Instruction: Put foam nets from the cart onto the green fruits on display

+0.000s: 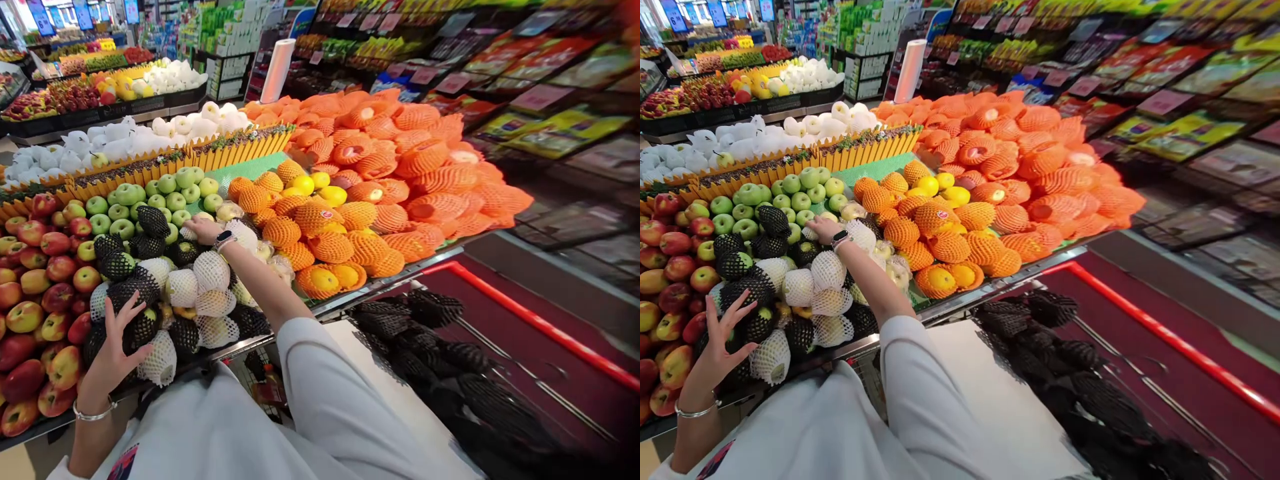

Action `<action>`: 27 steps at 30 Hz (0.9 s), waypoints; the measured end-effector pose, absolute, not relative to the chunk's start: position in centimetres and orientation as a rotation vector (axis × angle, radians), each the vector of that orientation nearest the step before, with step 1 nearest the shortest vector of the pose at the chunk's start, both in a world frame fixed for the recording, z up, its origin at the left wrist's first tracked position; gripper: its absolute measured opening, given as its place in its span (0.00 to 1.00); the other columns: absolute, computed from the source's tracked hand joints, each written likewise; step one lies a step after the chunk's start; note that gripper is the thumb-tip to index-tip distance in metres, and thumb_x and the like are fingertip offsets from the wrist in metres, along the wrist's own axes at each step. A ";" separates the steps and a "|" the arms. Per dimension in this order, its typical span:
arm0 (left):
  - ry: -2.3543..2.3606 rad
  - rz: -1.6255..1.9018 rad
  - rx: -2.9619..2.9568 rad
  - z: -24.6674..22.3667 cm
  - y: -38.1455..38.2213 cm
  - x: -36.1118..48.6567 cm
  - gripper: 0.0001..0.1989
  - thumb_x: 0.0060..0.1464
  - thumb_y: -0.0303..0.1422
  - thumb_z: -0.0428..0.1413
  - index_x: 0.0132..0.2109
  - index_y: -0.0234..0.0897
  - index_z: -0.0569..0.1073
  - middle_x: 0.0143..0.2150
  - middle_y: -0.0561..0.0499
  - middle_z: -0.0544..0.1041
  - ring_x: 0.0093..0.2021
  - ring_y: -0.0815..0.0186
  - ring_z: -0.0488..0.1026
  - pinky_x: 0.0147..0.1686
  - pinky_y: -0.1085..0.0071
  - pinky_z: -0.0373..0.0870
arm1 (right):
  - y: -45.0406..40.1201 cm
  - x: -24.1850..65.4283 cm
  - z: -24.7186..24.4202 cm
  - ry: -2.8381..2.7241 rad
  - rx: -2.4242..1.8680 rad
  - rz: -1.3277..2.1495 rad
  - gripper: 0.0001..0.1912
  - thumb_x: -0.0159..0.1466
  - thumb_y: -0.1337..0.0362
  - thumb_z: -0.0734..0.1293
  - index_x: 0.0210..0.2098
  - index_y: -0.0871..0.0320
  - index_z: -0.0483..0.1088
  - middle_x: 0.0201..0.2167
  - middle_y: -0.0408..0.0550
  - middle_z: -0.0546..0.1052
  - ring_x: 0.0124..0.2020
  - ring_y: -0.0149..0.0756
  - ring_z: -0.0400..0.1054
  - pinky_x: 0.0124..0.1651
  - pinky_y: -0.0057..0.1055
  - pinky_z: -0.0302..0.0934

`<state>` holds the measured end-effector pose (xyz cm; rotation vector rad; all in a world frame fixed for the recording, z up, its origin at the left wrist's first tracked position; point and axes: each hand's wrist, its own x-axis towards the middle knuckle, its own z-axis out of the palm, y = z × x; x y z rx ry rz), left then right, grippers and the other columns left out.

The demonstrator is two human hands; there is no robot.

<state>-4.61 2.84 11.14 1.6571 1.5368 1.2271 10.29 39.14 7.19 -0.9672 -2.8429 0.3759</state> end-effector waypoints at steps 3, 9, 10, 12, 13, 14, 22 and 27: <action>1.546 1.196 1.691 10.8 3.2 -4.8 0.52 0.60 0.32 0.56 0.69 0.56 0.21 0.70 0.38 0.58 0.64 0.55 0.66 0.63 0.44 0.58 | 39.1 10.4 6.4 -2.888 -0.994 0.339 0.26 0.59 0.78 0.63 0.58 0.64 0.64 0.54 0.62 0.71 0.57 0.51 0.61 0.63 0.52 0.49; 1.533 1.100 1.795 10.8 4.6 -4.5 0.51 0.59 0.30 0.57 0.70 0.55 0.24 0.69 0.39 0.60 0.64 0.55 0.66 0.63 0.44 0.57 | 37.8 12.8 7.8 -2.780 -1.091 0.399 0.40 0.61 0.71 0.69 0.68 0.63 0.49 0.69 0.67 0.51 0.70 0.61 0.41 0.67 0.63 0.36; 1.526 1.079 1.806 10.8 4.7 -4.3 0.51 0.59 0.31 0.57 0.70 0.55 0.25 0.69 0.39 0.61 0.65 0.55 0.65 0.63 0.44 0.56 | 37.1 14.3 8.5 -2.714 -1.067 0.438 0.43 0.61 0.68 0.71 0.69 0.63 0.46 0.69 0.67 0.50 0.70 0.60 0.41 0.67 0.61 0.38; 1.522 1.032 1.826 10.6 5.2 -3.9 0.49 0.60 0.32 0.56 0.70 0.53 0.27 0.68 0.39 0.61 0.65 0.54 0.64 0.64 0.44 0.56 | 35.1 18.8 9.9 -2.520 -0.971 0.481 0.41 0.64 0.62 0.69 0.69 0.63 0.46 0.69 0.64 0.53 0.70 0.53 0.45 0.69 0.53 0.43; 1.531 1.005 1.837 10.5 5.4 -3.6 0.48 0.60 0.32 0.56 0.71 0.52 0.28 0.68 0.39 0.62 0.65 0.54 0.64 0.64 0.44 0.55 | 33.7 21.7 10.3 -2.410 -0.928 0.491 0.37 0.66 0.61 0.66 0.69 0.61 0.48 0.68 0.60 0.55 0.69 0.49 0.48 0.69 0.49 0.46; 1.546 0.972 1.848 10.3 5.7 -3.3 0.46 0.61 0.33 0.55 0.71 0.51 0.30 0.67 0.39 0.62 0.65 0.54 0.64 0.64 0.44 0.55 | 32.1 24.8 10.5 -2.292 -0.936 0.508 0.33 0.68 0.60 0.64 0.68 0.58 0.50 0.67 0.56 0.58 0.68 0.46 0.51 0.68 0.48 0.48; 1.680 0.676 2.109 8.9 7.7 0.0 0.30 0.63 0.39 0.51 0.69 0.44 0.53 0.64 0.41 0.66 0.64 0.51 0.63 0.63 0.49 0.60 | 12.0 43.0 -2.4 -1.335 -1.669 0.390 0.17 0.69 0.52 0.56 0.41 0.54 0.71 0.34 0.50 0.76 0.36 0.39 0.72 0.40 0.37 0.67; 1.774 0.636 2.183 8.6 7.3 0.6 0.26 0.64 0.40 0.49 0.67 0.43 0.58 0.60 0.42 0.70 0.61 0.51 0.67 0.61 0.51 0.63 | 1.2 42.2 -9.1 -1.352 -1.876 0.635 0.16 0.68 0.53 0.63 0.31 0.59 0.71 0.24 0.41 0.72 0.23 0.29 0.66 0.27 0.29 0.66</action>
